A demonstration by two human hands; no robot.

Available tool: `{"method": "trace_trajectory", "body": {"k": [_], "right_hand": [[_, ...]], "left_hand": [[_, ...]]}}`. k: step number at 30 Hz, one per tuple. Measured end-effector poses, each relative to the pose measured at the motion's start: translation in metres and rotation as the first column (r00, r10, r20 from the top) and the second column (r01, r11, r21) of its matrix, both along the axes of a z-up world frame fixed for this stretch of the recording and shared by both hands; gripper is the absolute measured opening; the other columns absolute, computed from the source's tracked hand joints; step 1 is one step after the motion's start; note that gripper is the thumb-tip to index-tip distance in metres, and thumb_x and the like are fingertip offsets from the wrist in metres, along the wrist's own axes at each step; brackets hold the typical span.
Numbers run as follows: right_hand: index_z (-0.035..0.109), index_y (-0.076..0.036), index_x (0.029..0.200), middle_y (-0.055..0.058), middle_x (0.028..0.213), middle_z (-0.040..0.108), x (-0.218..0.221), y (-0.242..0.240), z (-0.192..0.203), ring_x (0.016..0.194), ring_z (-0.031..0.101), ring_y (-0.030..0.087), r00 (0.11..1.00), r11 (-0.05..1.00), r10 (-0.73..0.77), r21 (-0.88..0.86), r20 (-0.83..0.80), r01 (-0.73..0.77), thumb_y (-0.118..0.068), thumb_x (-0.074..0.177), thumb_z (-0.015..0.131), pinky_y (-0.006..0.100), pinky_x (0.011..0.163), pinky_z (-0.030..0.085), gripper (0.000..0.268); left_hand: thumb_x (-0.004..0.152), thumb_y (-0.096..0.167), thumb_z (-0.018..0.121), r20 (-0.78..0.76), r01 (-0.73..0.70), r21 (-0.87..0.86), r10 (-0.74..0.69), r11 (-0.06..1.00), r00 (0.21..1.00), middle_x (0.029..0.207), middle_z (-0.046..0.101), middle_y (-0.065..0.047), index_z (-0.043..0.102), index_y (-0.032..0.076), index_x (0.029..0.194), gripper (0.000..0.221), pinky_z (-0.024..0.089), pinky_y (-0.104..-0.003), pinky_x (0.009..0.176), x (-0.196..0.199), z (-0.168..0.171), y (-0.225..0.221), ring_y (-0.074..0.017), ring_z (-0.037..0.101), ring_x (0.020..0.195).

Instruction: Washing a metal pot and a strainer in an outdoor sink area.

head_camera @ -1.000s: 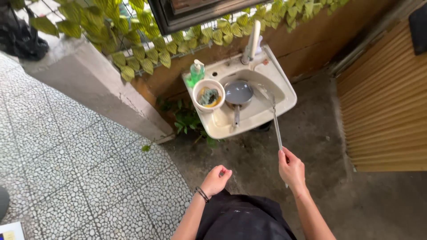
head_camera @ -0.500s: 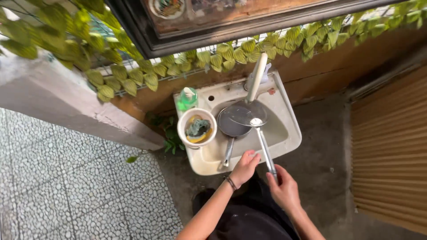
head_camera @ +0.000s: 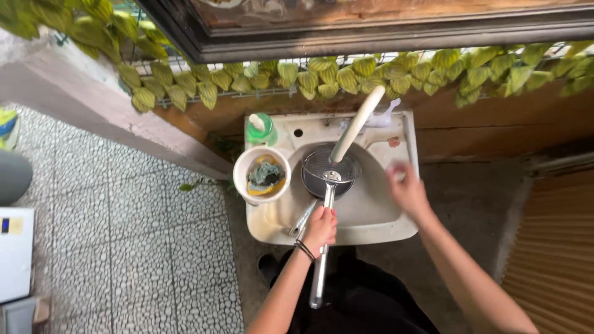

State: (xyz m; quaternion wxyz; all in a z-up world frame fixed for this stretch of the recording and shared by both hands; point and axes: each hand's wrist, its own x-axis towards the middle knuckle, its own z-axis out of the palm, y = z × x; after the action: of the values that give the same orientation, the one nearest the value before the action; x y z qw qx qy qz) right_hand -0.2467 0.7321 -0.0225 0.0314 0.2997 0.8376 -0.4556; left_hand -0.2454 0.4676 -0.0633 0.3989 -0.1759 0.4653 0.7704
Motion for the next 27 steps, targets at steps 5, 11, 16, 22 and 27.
{"method": "trace_trajectory", "body": {"k": [5,11,16,22,27], "right_hand": [[0.027,-0.006,0.155,0.007,0.141,0.051,-0.109,0.060,-0.025,0.080,0.067,0.015,0.871,0.946,-0.139,-0.322,-0.471,-0.023,-0.028,0.101,0.064,0.025,0.060,0.054,0.069],[0.040,-0.004,0.134,0.012,0.115,0.059,-0.151,0.051,0.001,0.068,0.059,0.012,0.881,0.792,-0.413,-0.569,-0.230,0.223,-0.036,0.107,0.059,0.028,0.044,0.037,0.047],[0.055,-0.012,0.119,0.005,0.116,0.065,-0.159,0.080,-0.038,0.065,0.059,0.008,0.891,0.741,-0.277,-0.670,-0.359,-0.040,-0.036,0.111,0.050,0.021,0.054,0.048,0.026],[0.050,-0.009,0.107,0.007,0.122,0.068,-0.118,0.060,-0.058,0.064,0.055,0.008,0.796,0.797,-0.291,-0.595,-0.531,-0.106,-0.028,0.112,0.050,0.023,0.053,0.042,0.019],[0.052,-0.009,0.107,0.007,0.132,0.068,-0.097,0.043,-0.054,0.066,0.056,0.007,0.747,0.823,-0.286,-0.553,-0.601,-0.129,-0.021,0.112,0.050,0.021,0.060,0.045,0.013]], "left_hand": [[0.109,0.033,0.042,-0.059,0.212,-0.296,-0.239,0.931,0.969,0.062,0.039,0.006,0.050,0.012,0.094,0.027,0.025,-0.024,0.038,0.020,0.015,-0.038,-0.0051,0.031,0.043],[0.115,0.035,0.046,-0.510,0.014,-0.393,-0.230,0.919,0.829,0.069,0.053,0.001,0.058,0.003,0.086,0.045,0.042,-0.024,0.052,0.068,-0.050,-0.067,-0.0056,0.047,0.058],[0.113,0.037,0.044,-0.409,0.032,-0.336,-0.176,0.941,0.896,0.061,0.048,0.002,0.054,0.005,0.080,0.047,0.035,-0.025,0.045,0.066,-0.043,-0.062,-0.0067,0.042,0.048],[0.110,0.046,0.041,-0.171,0.061,-0.081,-0.074,0.995,0.983,0.052,0.033,0.004,0.043,0.012,0.075,0.048,0.020,-0.024,0.035,0.058,-0.047,-0.059,-0.0054,0.026,0.037],[0.109,0.050,0.040,-0.162,0.065,0.014,-0.062,0.998,0.985,0.051,0.030,0.005,0.041,0.013,0.074,0.051,0.018,-0.024,0.034,0.054,-0.044,-0.061,-0.0048,0.023,0.036]]}}
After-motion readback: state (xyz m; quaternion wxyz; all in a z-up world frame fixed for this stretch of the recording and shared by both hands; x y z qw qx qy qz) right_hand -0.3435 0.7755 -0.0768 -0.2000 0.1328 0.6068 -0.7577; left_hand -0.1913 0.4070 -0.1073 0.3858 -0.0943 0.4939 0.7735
